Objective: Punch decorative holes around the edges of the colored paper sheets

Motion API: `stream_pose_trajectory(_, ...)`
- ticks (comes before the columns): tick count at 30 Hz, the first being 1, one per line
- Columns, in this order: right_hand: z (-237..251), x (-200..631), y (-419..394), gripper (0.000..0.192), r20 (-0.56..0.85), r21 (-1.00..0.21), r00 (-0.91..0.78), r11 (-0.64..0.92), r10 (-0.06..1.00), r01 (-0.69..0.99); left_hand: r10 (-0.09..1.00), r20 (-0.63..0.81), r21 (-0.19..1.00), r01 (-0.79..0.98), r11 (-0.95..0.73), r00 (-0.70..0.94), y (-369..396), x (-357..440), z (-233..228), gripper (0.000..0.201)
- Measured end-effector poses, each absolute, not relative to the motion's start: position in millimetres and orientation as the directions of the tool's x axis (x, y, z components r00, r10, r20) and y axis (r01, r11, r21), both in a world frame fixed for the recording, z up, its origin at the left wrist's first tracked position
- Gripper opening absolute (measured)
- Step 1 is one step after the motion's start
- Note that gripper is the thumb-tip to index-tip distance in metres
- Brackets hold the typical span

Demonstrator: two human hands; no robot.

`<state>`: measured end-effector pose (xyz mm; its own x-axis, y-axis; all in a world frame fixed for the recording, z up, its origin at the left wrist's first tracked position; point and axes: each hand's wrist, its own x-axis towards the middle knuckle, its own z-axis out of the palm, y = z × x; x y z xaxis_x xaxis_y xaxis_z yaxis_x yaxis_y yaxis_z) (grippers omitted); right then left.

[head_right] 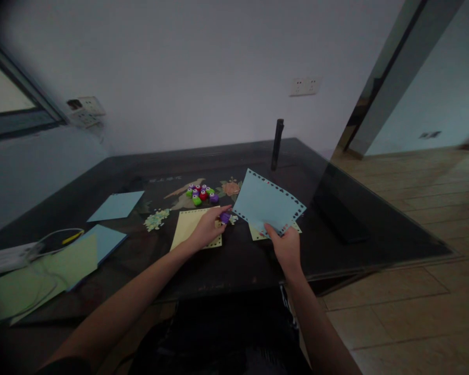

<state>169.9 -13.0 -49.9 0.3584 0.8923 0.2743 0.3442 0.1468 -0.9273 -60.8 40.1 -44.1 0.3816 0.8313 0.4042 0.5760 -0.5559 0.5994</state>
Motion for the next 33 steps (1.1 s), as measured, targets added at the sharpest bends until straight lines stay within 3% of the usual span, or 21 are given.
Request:
stream_pose_trajectory(4, -49, 170, -13, 0.032, 0.285, -0.927, 0.365, 0.158, 0.886, 0.341, 0.751, 0.475, 0.447, 0.609, -0.655, 0.459, 43, -63, -47, 0.054)
stream_pose_trajectory(8, -48, 169, -14, 0.031, 0.279, -0.93, 0.366, 0.155, 0.888, 0.334, 0.743, 0.494, 0.442, 0.605, -0.663, 0.453, 41, -62, -45, 0.049)
stream_pose_trajectory(14, -47, 169, -15, 0.03, 0.27, -0.934, 0.357, 0.154, 0.894, 0.322, 0.818, 0.442, 0.59, 0.567, -0.575, 0.369, 38, -61, -41, 0.043)
stream_pose_trajectory(25, -70, 211, -4, 0.044, 0.295, -0.953, 0.452, 0.23, 0.842, 0.195, 0.919, 0.322, 0.887, 0.267, -0.377, 0.228, 42, -58, -25, 0.028)
stream_pose_trajectory(33, -66, 239, -12, 0.041, 0.195, -0.98, 0.563, 0.176, 0.803, 0.089, 0.955, 0.197, 0.944, 0.221, -0.246, 0.223, 74, -35, -2, 0.031)
